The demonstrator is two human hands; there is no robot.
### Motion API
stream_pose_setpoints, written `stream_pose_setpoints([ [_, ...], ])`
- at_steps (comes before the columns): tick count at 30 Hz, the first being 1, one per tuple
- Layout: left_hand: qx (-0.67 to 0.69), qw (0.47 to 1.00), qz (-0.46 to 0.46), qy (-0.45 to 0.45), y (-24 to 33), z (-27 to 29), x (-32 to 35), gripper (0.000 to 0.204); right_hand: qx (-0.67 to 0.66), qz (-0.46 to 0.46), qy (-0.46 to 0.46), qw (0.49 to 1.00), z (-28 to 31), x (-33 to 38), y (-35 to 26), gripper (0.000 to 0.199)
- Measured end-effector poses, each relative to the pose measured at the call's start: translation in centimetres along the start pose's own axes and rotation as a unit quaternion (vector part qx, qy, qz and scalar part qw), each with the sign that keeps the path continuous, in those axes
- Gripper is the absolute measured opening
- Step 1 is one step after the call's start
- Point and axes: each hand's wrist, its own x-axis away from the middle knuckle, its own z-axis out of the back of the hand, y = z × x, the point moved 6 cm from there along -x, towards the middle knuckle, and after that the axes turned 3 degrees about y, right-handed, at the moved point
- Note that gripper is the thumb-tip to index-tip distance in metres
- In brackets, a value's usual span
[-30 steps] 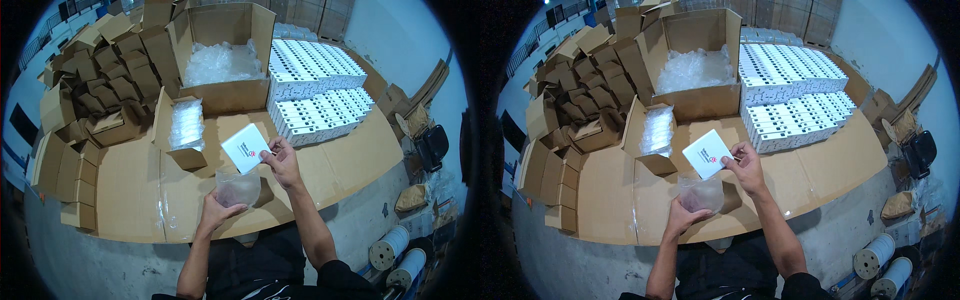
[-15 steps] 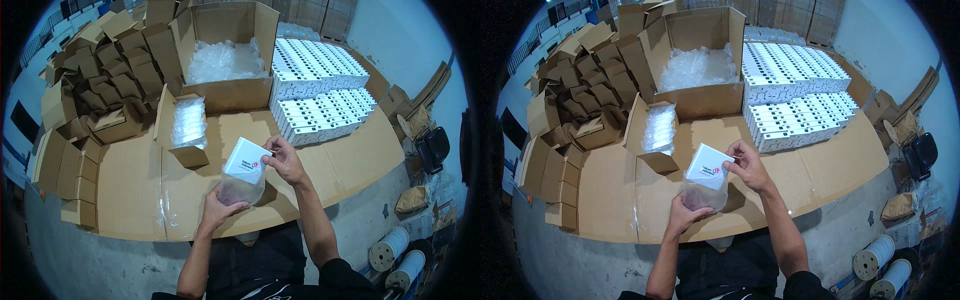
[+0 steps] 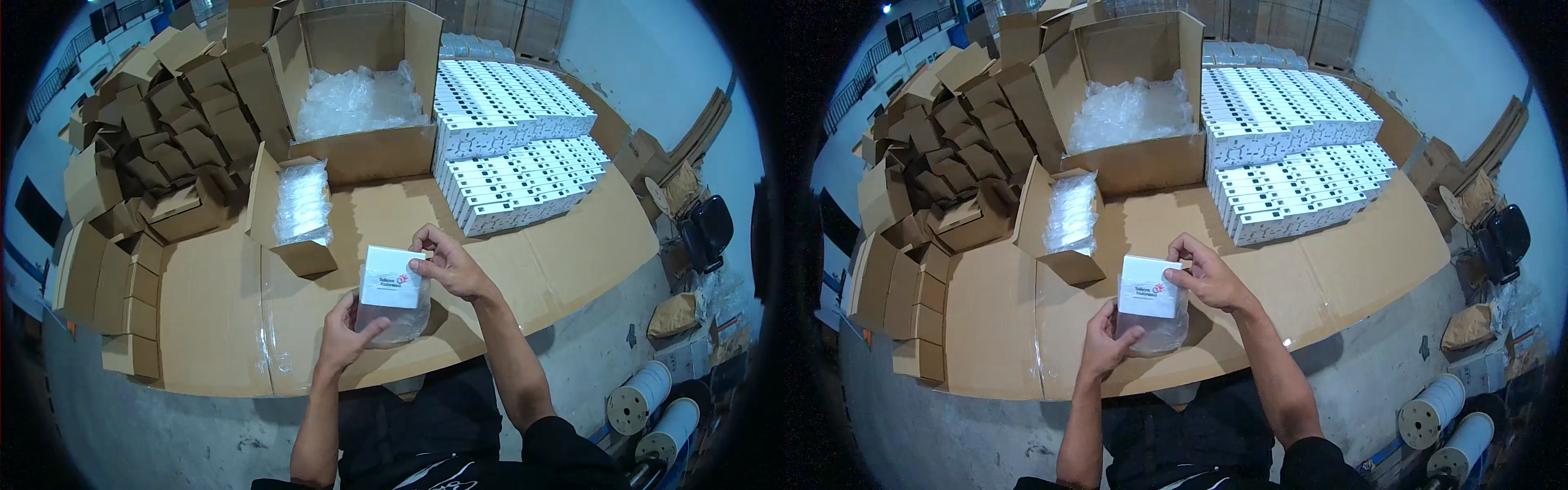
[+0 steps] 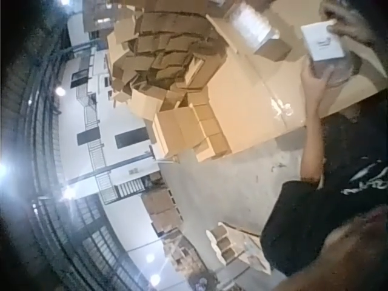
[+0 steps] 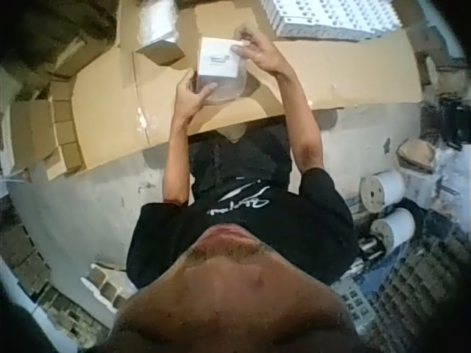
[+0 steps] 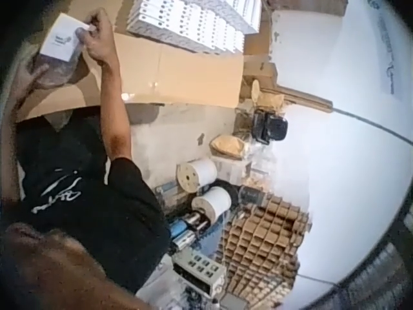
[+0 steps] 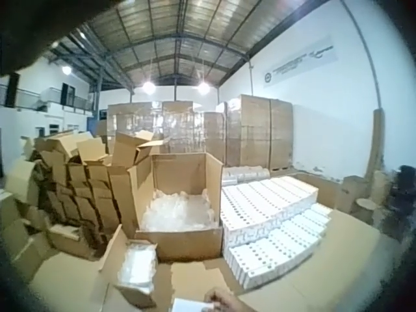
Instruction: Pack small boxed products into individual plastic bags and then into a larger cardboard shipping box.
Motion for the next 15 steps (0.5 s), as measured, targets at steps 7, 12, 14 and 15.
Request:
stream_pose_setpoints([
  [7,0.025,0.998,0.059,0.017,0.6,-0.7,-1.9,0.023,0.036,-0.029,-0.009,0.999,-0.3,0.4,-0.4,0.026],
  [12,0.066,0.994,0.047,0.078,-1.2,0.0,-2.2,0.022,-0.044,-0.114,0.158,0.98,-0.3,3.8,2.8,0.04],
  [14,0.072,0.992,0.047,0.089,-1.4,-0.2,-2.2,0.023,-0.037,-0.134,0.146,0.979,-1.4,5.3,5.3,0.036],
  [15,0.076,0.993,0.048,0.079,-1.2,-0.6,-2.3,0.023,-0.03,-0.156,0.133,0.978,-2.0,5.8,6.4,0.032],
])
